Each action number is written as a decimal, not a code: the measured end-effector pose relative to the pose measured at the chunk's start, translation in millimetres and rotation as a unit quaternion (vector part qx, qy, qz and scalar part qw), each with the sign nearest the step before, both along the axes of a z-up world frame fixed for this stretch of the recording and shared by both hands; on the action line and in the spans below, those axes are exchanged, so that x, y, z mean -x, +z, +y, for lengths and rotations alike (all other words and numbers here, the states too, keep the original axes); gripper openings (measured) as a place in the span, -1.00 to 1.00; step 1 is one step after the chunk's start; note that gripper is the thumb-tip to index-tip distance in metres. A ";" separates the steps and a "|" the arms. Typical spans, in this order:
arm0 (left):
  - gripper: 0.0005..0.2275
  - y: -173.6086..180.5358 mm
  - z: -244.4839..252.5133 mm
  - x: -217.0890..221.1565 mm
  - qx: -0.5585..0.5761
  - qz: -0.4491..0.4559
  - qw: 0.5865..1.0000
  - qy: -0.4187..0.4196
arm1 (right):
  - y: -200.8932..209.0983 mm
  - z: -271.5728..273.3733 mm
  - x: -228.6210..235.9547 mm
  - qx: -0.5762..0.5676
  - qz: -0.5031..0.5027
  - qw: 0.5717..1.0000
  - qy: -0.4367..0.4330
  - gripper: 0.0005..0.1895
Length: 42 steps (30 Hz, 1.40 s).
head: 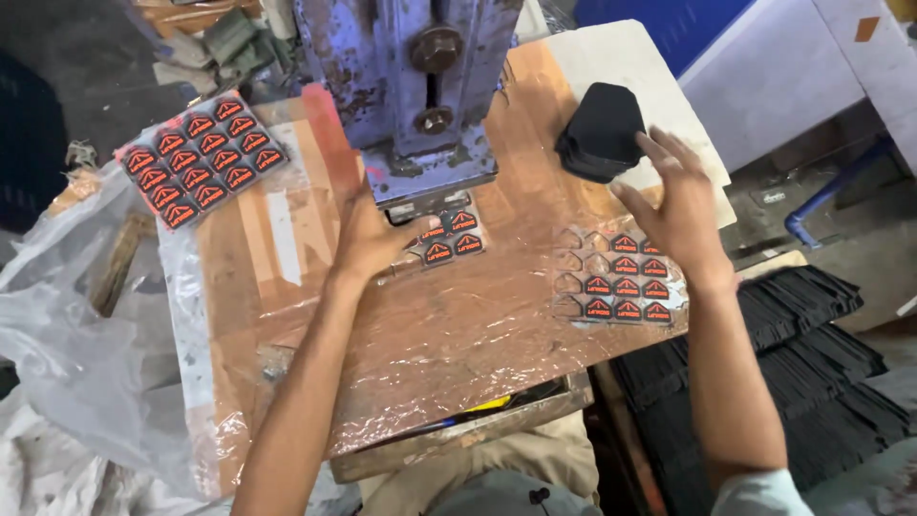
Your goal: The person repeatedly picks up small black hexagonal objects and places them under a press machine to apply orange stickers. The person then removes the stickered objects and places them on a plastic sheet on the table.
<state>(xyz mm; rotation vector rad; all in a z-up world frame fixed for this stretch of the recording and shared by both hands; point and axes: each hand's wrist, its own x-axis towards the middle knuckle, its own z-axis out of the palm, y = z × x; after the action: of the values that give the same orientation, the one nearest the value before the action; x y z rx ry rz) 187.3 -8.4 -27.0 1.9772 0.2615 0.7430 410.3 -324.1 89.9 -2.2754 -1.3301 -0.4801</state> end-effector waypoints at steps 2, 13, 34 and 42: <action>-0.47 -4.8 -0.3 -2.4 0.025 0.023 0.999 -0.007 | -8.0 14.6 -16.3 0.015 -0.028 0.999 0.028 -0.40; -0.19 30.5 10.9 76.0 -0.002 0.131 0.985 0.116 | -26.3 0.9 -9.6 -0.067 -0.125 0.989 -0.040 -0.97; -0.39 13.5 -59.0 70.7 -0.341 0.229 0.909 0.070 | -63.3 99.3 109.8 0.125 0.028 0.966 0.226 -0.24; -0.42 14.5 -60.0 80.6 -0.327 0.215 0.918 0.064 | -55.9 109.7 97.9 0.093 0.050 0.966 0.235 -0.33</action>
<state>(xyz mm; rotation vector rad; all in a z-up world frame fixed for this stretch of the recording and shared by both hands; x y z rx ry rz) 106.8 -68.4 -12.5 2.7868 0.4497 0.4975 312.4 -214.4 34.0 -1.9881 -1.8522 -0.0785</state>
